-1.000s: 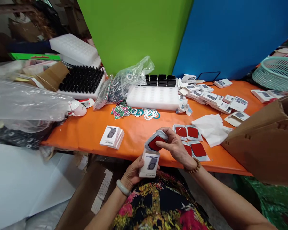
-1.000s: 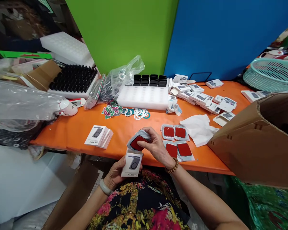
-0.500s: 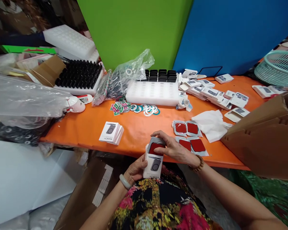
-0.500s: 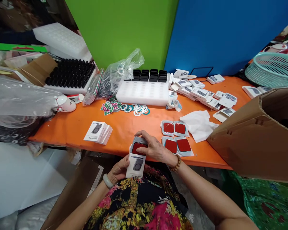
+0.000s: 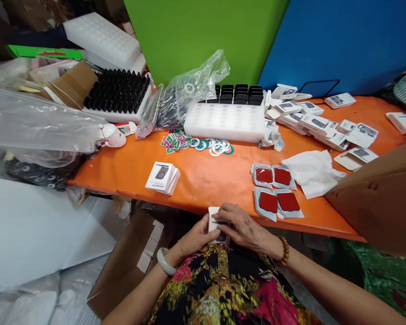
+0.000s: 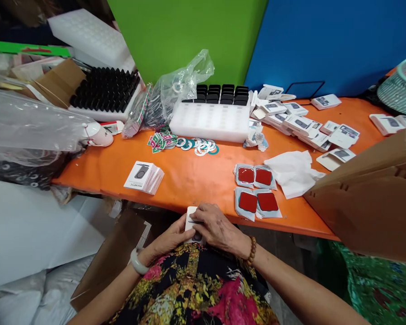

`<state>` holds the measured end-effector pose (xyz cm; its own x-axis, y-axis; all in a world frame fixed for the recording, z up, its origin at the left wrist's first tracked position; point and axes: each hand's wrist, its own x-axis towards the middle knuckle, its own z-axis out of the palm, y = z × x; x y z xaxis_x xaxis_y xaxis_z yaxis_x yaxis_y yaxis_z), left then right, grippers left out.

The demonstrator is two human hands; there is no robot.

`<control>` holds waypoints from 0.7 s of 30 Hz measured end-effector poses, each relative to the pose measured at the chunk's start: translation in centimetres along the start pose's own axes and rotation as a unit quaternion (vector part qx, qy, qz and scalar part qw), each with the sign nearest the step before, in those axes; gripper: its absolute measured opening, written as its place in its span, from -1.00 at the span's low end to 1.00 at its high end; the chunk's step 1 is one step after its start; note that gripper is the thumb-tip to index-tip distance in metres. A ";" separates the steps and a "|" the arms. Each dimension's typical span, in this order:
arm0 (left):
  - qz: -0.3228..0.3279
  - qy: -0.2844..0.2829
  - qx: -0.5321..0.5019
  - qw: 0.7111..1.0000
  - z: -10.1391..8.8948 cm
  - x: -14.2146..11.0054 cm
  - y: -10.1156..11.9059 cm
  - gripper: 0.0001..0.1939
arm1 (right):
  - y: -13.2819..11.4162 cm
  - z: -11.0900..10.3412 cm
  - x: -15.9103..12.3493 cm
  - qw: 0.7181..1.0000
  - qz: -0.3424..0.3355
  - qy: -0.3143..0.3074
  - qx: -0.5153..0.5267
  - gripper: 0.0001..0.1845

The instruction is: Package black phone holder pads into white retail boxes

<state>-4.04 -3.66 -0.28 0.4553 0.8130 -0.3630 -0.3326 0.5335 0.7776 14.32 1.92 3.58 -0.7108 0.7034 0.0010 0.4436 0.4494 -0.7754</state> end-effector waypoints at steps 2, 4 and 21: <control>0.036 0.051 -0.006 0.998 0.0 -0.3 -0.4 -0.42 | 0.0 0.4 -0.2 1.000 -0.002 0.009 -0.003 -0.85; 0.074 0.108 0.005 0.991 0.1 -0.6 -0.7 -0.34 | 0.0 0.6 -0.2 0.999 -0.007 0.023 0.038 -0.82; 0.068 0.152 0.151 0.974 1.0 -0.3 1.0 -0.61 | 0.8 0.5 0.4 0.954 0.162 0.160 0.195 -0.86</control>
<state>-3.65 -3.63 1.12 0.1431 0.9272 -0.3461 -0.0946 0.3609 0.9278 14.12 2.35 2.64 -0.3404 0.9306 -0.1346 0.3307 -0.0155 -0.9436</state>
